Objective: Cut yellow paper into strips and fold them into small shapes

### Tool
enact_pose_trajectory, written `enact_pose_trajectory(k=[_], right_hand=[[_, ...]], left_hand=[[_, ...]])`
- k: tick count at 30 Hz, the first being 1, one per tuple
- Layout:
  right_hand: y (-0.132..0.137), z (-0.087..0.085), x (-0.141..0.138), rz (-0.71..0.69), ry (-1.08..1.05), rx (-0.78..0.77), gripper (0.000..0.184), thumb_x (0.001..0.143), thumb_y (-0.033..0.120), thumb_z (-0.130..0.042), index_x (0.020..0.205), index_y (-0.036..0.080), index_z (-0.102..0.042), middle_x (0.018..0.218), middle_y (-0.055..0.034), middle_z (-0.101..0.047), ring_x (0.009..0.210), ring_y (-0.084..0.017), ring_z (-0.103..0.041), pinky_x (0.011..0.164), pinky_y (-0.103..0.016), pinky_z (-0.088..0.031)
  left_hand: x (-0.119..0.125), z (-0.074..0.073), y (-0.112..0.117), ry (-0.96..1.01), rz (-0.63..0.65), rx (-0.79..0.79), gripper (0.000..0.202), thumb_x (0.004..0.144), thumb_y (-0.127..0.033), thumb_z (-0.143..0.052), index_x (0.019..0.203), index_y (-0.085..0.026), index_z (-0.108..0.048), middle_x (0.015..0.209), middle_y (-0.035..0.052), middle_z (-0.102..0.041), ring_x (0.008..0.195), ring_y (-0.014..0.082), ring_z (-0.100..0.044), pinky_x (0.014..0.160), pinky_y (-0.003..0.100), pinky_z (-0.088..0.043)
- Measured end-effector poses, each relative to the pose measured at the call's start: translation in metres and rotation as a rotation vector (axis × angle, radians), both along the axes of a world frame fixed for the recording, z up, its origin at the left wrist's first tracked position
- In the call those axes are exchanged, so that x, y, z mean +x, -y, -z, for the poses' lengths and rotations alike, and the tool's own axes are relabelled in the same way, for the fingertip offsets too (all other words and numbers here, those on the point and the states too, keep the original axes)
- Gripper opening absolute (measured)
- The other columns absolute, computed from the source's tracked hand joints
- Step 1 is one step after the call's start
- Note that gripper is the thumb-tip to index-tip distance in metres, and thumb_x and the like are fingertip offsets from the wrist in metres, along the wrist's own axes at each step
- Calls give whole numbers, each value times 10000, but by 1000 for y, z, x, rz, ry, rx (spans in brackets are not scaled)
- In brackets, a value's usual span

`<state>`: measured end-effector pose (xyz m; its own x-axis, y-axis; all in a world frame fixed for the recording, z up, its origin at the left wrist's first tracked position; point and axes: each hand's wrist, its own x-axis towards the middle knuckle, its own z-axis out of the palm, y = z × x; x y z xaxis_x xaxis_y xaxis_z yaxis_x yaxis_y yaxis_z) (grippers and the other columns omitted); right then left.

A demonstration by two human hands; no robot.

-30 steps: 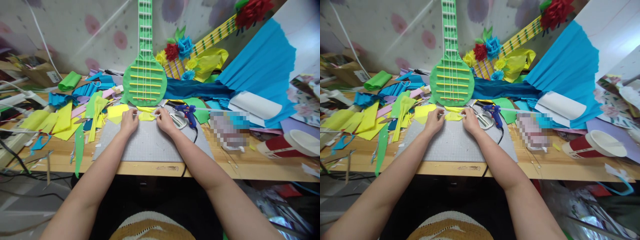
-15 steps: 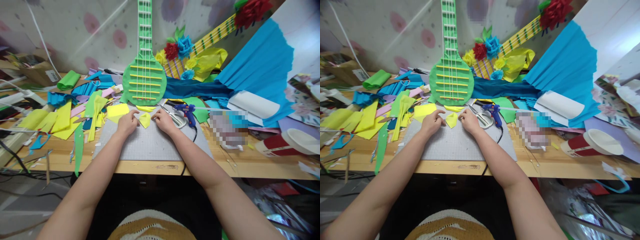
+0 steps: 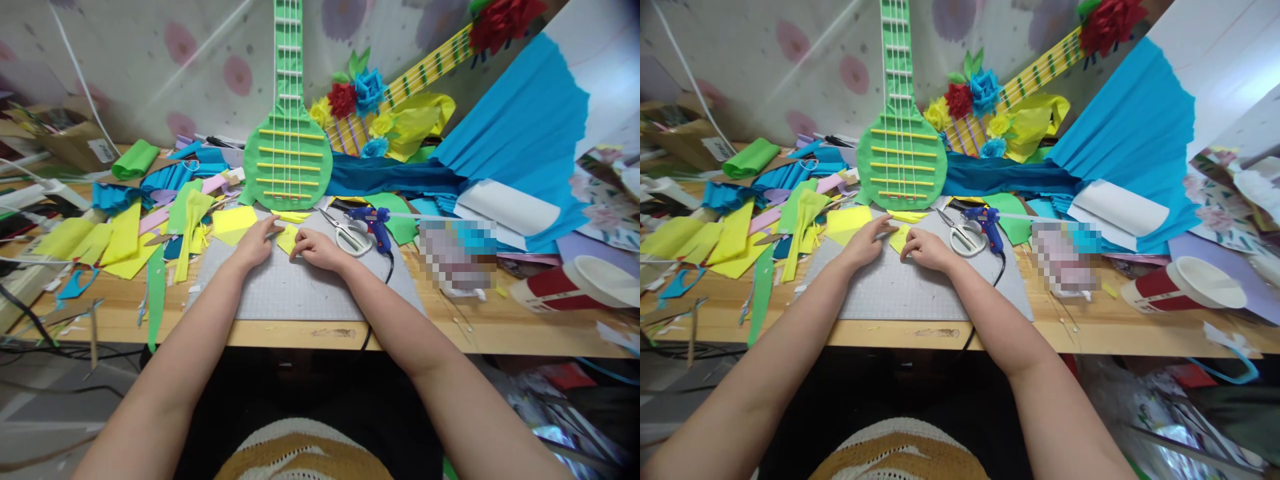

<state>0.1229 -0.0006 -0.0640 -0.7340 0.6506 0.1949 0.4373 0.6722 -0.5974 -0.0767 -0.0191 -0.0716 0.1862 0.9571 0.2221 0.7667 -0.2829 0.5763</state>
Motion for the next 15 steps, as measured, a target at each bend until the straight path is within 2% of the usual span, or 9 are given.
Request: enact_pose_trajectory(k=[2, 4, 11, 15], right_hand=[[1, 0, -1, -26, 20, -1, 391, 696, 23, -419, 793, 231, -736, 818, -7, -514, 801, -113, -511, 799, -241, -397], [1, 0, -1, 6, 45, 26, 396, 706, 30, -422, 819, 238, -739, 813, -8, -522, 797, -115, -511, 785, -241, -395], [-10, -1, 13, 332, 105, 167, 312, 737, 108, -454, 815, 224, -733, 875, -33, -564, 817, -151, -522, 722, -277, -394], [-9, -4, 13, 397, 28, 135, 272, 719, 100, -446, 780, 194, -694, 888, -38, -586, 814, -152, -531, 723, -280, -399]], left_hand=[[1, -3, 1, -64, -47, -5, 693, 644, -1, -385, 1313, -177, -424, 1153, 31, -649, 1190, 189, -478, 1034, 361, -348], [3, -7, 4, -113, -103, 3, 641, 679, -19, -397, 1297, -183, -448, 1119, 29, -665, 1167, 204, -488, 1006, 363, -371], [12, -19, 18, -173, -226, 28, 572, 709, -53, -433, 1253, -217, -504, 963, 35, -691, 1042, 212, -555, 879, 328, -446], [10, -18, 20, -115, -243, 51, 620, 663, -21, -430, 1249, -212, -487, 957, 9, -703, 1041, 211, -544, 870, 339, -453]])
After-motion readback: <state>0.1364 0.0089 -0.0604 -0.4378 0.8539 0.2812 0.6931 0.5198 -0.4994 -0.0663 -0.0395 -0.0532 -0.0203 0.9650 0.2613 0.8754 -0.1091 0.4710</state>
